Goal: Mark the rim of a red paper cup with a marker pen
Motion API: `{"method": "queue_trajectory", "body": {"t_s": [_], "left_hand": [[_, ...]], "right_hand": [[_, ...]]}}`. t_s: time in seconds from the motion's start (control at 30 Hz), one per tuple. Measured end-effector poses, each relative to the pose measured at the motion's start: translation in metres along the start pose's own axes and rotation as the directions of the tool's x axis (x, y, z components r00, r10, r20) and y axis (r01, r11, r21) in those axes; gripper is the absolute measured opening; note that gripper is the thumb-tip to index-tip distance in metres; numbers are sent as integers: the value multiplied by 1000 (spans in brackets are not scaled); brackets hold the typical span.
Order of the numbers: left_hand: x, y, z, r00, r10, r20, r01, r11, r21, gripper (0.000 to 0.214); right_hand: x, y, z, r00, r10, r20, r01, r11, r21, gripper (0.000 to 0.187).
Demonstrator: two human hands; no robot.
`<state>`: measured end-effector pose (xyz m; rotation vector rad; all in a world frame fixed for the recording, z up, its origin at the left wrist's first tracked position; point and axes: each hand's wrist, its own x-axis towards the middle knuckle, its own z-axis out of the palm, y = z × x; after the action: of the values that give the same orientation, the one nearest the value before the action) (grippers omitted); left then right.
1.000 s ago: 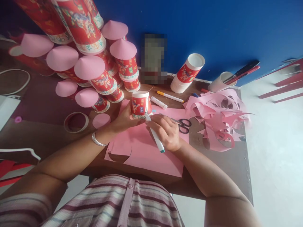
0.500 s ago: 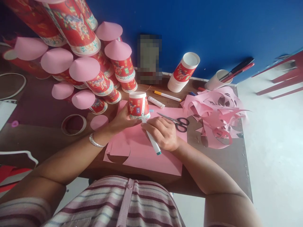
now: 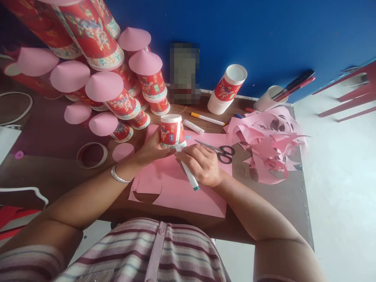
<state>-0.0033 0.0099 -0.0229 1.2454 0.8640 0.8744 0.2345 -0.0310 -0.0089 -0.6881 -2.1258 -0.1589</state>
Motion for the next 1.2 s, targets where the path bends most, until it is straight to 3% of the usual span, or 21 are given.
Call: {"method": "queue_trajectory", "body": {"t_s": [0.27, 0.43, 0.73, 1.2], "left_hand": [[-3, 3, -1, 999, -32, 7, 32, 999, -2, 103], [-2, -1, -1, 1000, -15, 1, 15, 1000, -4, 101], [-2, -2, -2, 1000, -29, -1, 29, 1000, -2, 102], [1, -3, -2, 999, -1, 35, 2, 1000, -27, 99]], "right_hand": [[5, 0, 0, 999, -23, -34, 25, 998, 55, 34], [7, 0, -2, 999, -32, -19, 33, 999, 37, 22], [2, 2, -2, 1000, -28, -1, 28, 998, 48, 36], [4, 1, -2, 999, -40, -5, 40, 999, 29, 28]]}}
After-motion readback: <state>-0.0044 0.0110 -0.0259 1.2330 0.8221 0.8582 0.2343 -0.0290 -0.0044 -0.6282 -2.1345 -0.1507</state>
